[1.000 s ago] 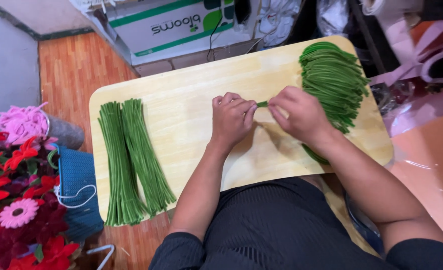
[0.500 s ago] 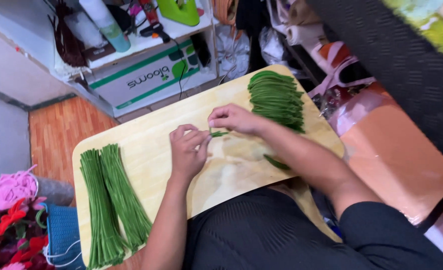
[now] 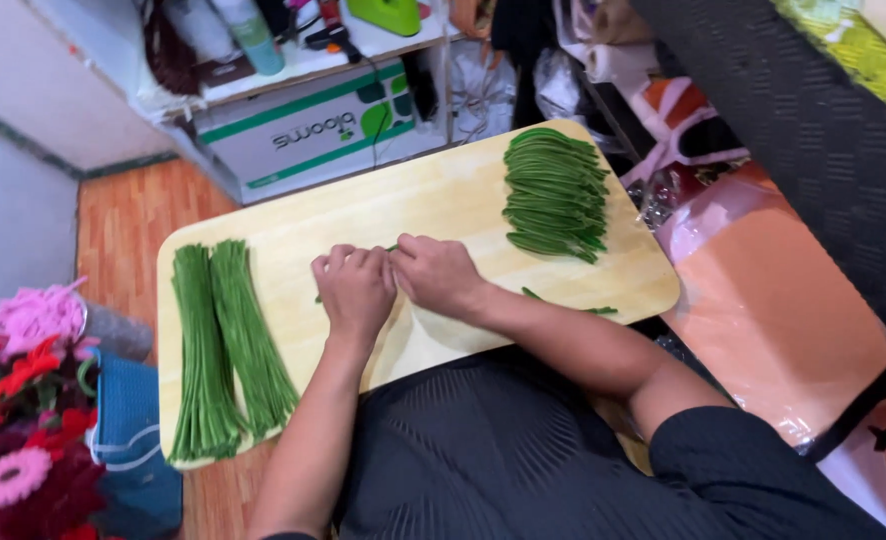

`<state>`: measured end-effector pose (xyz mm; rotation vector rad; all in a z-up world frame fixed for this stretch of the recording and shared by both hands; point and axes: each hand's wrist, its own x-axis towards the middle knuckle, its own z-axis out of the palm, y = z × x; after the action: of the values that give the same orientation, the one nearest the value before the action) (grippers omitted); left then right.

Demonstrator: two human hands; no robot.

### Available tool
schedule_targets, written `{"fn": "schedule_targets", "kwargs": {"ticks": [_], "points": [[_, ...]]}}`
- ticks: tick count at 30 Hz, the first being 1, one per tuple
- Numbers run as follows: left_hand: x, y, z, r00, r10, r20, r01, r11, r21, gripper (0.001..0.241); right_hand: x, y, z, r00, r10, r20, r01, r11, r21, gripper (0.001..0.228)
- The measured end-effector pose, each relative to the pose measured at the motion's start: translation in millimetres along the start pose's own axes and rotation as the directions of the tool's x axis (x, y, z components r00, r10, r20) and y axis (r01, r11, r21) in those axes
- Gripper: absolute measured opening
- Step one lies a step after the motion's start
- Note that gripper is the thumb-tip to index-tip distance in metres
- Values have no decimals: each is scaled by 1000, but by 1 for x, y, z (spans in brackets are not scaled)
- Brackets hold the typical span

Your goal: The person sits at a table and uses their hands to twist and shape green pipe cleaners into leaf-like forms. They repeatedly pick up a pipe cleaner, bend it, and place the finished piece on a growing pile to the right.

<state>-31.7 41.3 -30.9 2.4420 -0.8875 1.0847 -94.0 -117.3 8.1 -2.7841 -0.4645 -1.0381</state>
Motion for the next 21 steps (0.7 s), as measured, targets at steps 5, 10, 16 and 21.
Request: {"fn": "schedule_targets", "kwargs": {"ticks": [5,10,16,21], "points": [[6,12,-35,975,219,-34,-221,974,-49,9,21,32,-27,904,0,428,-143,943,302,19],[14,18,-51,973,227,-35,-224,904,-364,10,14,57,-17,706,48,706,-680,322,659,8],[10,24,-33,965,-248,87,248,746,-618,13,-3,21,1,541,93,836,-670,-553,495,7],[2,26,-25,903,-421,92,427,844,-324,17,-4,-20,16,499,520,693,-634,-325,702,8]]}}
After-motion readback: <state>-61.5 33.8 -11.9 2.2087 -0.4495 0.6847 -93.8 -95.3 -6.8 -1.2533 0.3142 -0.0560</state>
